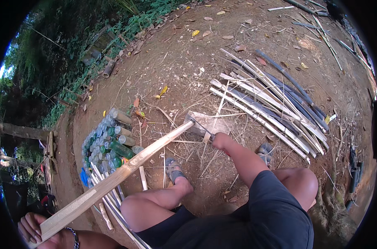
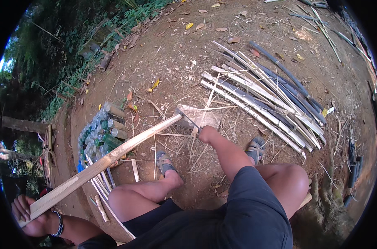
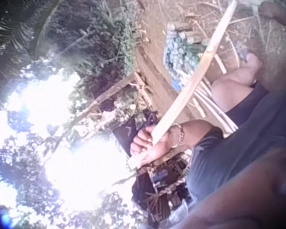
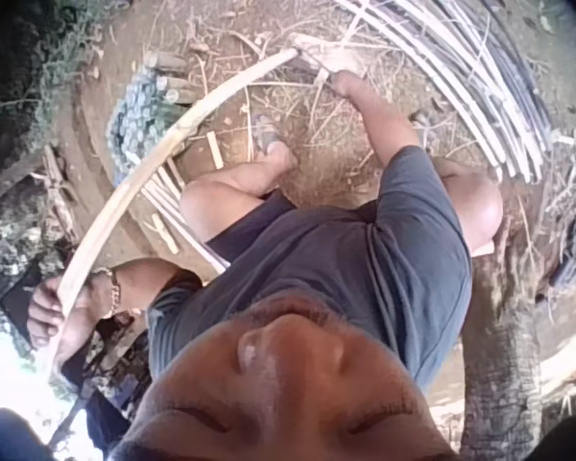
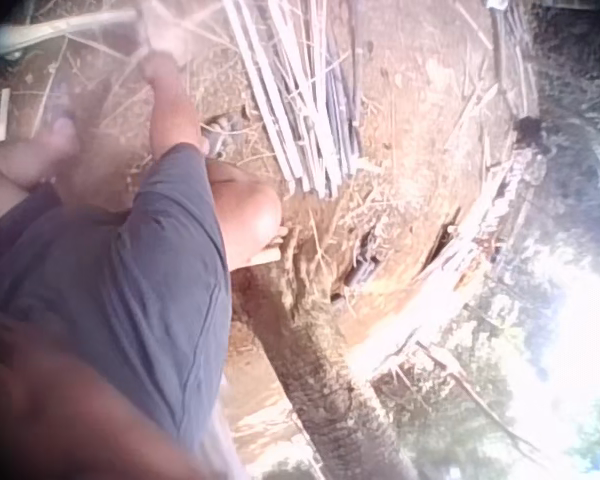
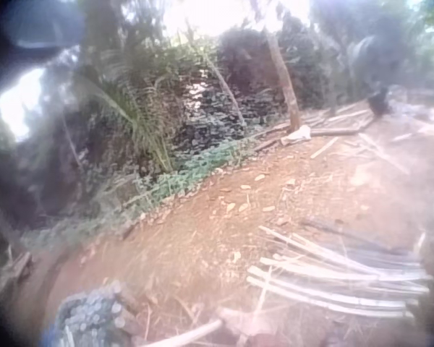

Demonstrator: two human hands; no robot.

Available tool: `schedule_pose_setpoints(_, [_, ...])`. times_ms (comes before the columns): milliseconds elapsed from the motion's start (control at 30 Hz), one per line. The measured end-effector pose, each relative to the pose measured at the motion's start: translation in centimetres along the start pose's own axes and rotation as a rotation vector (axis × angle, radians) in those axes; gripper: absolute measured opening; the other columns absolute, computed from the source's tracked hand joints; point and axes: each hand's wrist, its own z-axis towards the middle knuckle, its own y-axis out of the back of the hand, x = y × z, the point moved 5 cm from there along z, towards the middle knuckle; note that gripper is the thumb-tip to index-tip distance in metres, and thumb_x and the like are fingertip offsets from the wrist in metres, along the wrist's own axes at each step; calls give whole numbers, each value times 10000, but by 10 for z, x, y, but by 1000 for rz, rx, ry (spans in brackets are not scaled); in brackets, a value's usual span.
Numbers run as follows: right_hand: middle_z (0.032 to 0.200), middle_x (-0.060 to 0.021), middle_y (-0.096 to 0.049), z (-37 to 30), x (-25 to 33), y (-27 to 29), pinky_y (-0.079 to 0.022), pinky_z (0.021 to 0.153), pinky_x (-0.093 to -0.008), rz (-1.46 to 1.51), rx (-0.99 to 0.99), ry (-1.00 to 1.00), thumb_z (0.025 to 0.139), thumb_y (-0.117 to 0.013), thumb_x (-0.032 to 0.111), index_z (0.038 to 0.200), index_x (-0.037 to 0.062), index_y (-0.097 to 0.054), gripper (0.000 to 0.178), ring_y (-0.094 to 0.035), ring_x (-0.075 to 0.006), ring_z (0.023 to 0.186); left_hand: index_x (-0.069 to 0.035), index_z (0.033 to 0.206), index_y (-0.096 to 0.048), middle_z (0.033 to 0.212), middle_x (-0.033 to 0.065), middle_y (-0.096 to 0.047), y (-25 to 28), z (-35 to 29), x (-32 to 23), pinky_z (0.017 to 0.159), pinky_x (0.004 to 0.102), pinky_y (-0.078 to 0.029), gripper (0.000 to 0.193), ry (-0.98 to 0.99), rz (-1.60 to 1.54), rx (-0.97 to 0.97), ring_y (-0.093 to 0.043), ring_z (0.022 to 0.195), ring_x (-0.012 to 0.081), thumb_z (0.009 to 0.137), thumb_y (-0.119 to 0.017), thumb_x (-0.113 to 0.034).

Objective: The person holds a bamboo strip and uses a knife to shave thin layers off the surface, working on a wooden block.

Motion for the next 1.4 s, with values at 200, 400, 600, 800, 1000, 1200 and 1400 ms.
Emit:
schedule_pose_setpoints(200, [851,-222,-663,-52,5,-16,-510,716,-412,608,-320,-225,752,-582,316,896,0,-664,357,-644,-369,798,-69,845,-413,753,-12,-439,-11,3,19,598,211,-367,362,73,-112,36,-440,604,59,772,-761,-139])
schedule_pose_setpoints(400, [814,-232,-637,-119,55,12,-492,725,-432,730,-438,-78,781,-603,232,907,-12,-595,274,-627,-374,772,-76,996,-533,731,-39,-469,-28,-5,20,634,215,-358,210,6,-44,-4,-439,649,58,910,-620,-246])
schedule_pose_setpoints(600, [849,-246,-631,-205,201,68,-481,745,-484,593,-427,352,791,-582,157,943,-7,-552,226,-618,-416,811,-89,921,-532,664,-34,-387,-48,-24,14,555,232,-313,211,-18,-6,-40,-356,557,73,960,-536,-295])
schedule_pose_setpoints(800, [909,-221,-648,-210,220,72,-490,773,-473,564,-379,421,785,-589,143,962,25,-564,215,-637,-375,873,-84,917,-521,674,-32,-352,-44,-41,3,543,232,-306,220,-108,131,-186,-340,557,67,967,-522,-298])
schedule_pose_setpoints(1000, [926,-233,-648,-157,166,50,-492,793,-467,443,-375,82,819,-573,182,987,16,-582,237,-637,-382,878,-69,899,-496,674,-27,-338,-41,-49,-6,579,234,-308,204,-79,141,-122,-331,584,77,970,-514,-259])
schedule_pose_setpoints(1200, [774,-226,-634,-154,176,64,-503,737,-441,539,-324,412,743,-618,171,935,6,-570,258,-635,-393,781,-52,868,-481,665,-18,-331,-29,-36,0,576,243,-320,171,-21,103,-102,-335,588,87,948,-550,-187])
schedule_pose_setpoints(1400, [828,-197,-644,-148,181,76,-503,755,-451,432,-253,343,769,-599,149,999,35,-569,258,-633,-366,812,-32,841,-456,682,-1,-333,-29,-19,11,583,248,-314,166,24,35,-1,-327,606,103,939,-547,-131])
